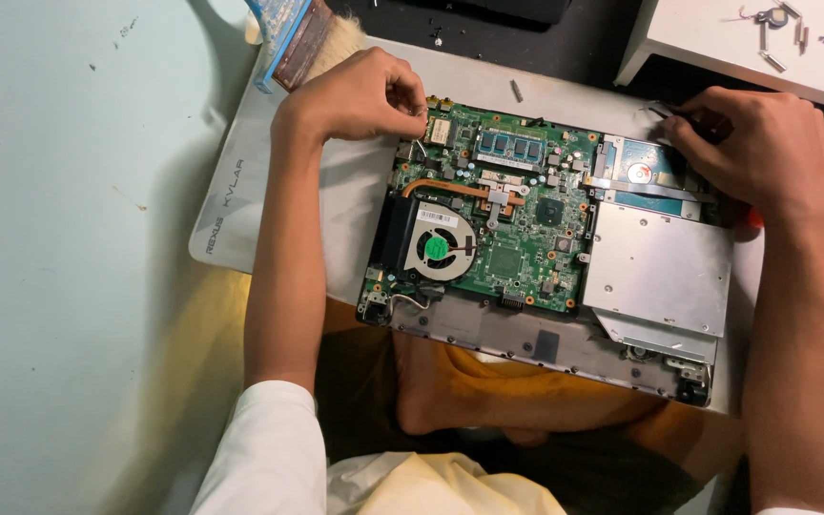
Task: Connecting internal ribbon cables and fastening the bottom cover of a laptop using a screwdriver.
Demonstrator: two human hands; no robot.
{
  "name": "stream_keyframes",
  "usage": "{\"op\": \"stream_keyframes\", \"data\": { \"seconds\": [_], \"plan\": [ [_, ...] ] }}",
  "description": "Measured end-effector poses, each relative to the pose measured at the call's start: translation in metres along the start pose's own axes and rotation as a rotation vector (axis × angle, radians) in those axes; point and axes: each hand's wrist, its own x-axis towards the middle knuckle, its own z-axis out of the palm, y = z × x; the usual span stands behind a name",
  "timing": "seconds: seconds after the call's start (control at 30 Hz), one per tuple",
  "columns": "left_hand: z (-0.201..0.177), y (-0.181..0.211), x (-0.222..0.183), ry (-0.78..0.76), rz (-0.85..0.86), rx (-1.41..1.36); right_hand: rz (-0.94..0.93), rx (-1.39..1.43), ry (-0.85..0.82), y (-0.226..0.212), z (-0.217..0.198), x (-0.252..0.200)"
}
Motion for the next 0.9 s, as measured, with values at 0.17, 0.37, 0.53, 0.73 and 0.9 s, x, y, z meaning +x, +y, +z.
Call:
{"op": "stream_keyframes", "data": {
  "seconds": [0.17, 0.37, 0.53, 0.73, 0.9],
  "plan": [
    [0.0006, 0.0047, -0.0017, -0.018, -0.063, 0.032, 0.007, -0.044, -0.016, 0.0033, 0.0056, -0.0004],
    [0.0019, 0.0057, -0.001, -0.023, -0.068, 0.066, -0.003, -0.007, -0.005, 0.0028, 0.0023, -0.0016],
    [0.0034, 0.0023, 0.001, -0.029, -0.071, 0.055, 0.013, -0.045, -0.032, 0.0013, 0.0042, 0.0007],
    [0.0033, 0.0022, 0.0, -0.001, -0.085, 0.098, -0.002, -0.022, -0.014, -0.0013, 0.0002, -0.0003],
    [0.0025, 0.0028, -0.0011, -0.008, -0.098, 0.099, -0.01, 0.004, -0.008, 0.0025, 0.0027, -0.0017]
  ]
}}
